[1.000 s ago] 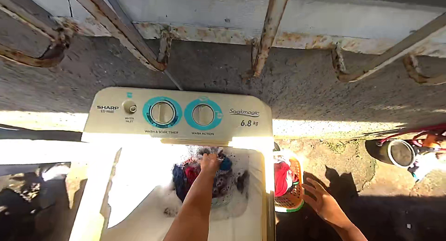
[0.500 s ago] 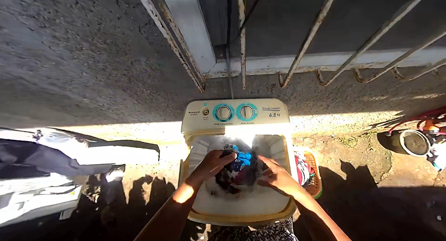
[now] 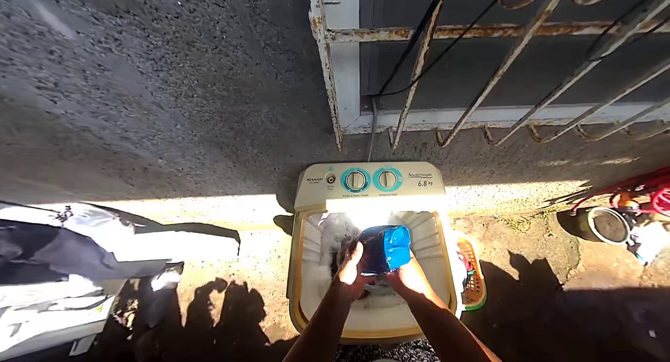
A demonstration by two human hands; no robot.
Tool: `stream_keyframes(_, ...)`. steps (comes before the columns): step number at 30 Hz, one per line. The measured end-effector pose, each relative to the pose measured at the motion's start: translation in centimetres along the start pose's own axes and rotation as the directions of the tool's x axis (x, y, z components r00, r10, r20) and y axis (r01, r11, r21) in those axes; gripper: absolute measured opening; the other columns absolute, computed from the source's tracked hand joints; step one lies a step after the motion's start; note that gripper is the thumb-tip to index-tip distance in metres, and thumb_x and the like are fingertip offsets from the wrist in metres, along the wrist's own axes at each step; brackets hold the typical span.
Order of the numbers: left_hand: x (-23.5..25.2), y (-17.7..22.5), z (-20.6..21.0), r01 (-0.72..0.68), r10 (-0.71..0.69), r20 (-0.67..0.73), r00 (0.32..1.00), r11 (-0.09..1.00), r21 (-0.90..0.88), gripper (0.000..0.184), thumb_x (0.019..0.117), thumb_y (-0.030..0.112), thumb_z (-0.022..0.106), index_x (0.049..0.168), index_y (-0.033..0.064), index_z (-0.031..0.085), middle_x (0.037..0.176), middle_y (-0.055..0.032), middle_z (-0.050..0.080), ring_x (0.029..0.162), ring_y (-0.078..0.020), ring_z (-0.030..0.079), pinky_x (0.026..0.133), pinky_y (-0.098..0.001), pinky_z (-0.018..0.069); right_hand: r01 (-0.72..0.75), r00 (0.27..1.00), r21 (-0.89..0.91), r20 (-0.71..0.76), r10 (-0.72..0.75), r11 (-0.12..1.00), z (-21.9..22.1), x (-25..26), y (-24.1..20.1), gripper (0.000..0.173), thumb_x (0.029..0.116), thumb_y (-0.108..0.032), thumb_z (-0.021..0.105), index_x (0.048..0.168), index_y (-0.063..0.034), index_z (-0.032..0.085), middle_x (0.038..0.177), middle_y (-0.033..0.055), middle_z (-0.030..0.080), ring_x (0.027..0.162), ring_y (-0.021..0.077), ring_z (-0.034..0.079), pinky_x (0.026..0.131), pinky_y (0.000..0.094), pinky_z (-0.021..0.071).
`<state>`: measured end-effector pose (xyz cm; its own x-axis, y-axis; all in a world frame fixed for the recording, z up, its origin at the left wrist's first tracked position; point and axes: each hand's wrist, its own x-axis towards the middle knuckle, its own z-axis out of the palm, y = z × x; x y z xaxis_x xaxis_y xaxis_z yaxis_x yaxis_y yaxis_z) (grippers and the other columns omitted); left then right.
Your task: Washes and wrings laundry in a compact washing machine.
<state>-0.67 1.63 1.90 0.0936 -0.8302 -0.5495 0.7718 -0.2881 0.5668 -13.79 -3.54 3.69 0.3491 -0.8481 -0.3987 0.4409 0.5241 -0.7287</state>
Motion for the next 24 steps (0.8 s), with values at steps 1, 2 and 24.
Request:
stream_keyframes(1,0.4,-1.4,0.1,0.015,-0.009,0.058,0.998,0.994,-0.109,0.057,0.1107,0.049,0.021,0.150,0.0128,0.041,0.134,-0.0133,0.062,0.121,-0.0263,0.062,0.096,-0.0484,0.0560,-0.006,0.999,0.024,0.044,0.005,1.000,-0.5,-0.1,0.5,0.028,0.1023,-0.001,0.045,0.129,-0.0045,0.053,0.107,0.0069,0.070,0.100,0.0137,0.069,0.090,0.0345,0.0589)
stream_keyframes(2,0.8,-2.3,0.4,-0.004,0.030,0.107,0.994,0.972,-0.237,0.060,0.1095,0.052,0.018,0.144,0.0127,0.047,0.129,-0.0125,0.066,0.118,-0.0254,0.064,0.095,-0.0475,0.0568,-0.004,0.995,0.040,0.095,0.000,0.999,-1.0,0.0,0.9,0.028,0.1013,0.000,0.047,0.128,-0.0044,0.055,0.109,0.0066,0.071,0.102,0.0138,0.069,0.092,0.0353,0.0581)
stream_keyframes(24,2.4,-0.3,2.4,-0.205,0.170,-0.167,0.971,0.952,-0.228,0.048,0.1126,0.037,0.023,0.118,0.0046,0.058,0.100,-0.0109,0.071,0.094,-0.0198,0.071,0.083,-0.0403,0.0609,0.233,0.964,-0.295,-0.057,-0.260,0.927,0.9,2.5,-0.8,0.053,0.0801,0.004,0.062,0.132,0.0047,0.052,0.113,0.0128,0.068,0.103,0.0144,0.068,0.092,0.0307,0.0576)
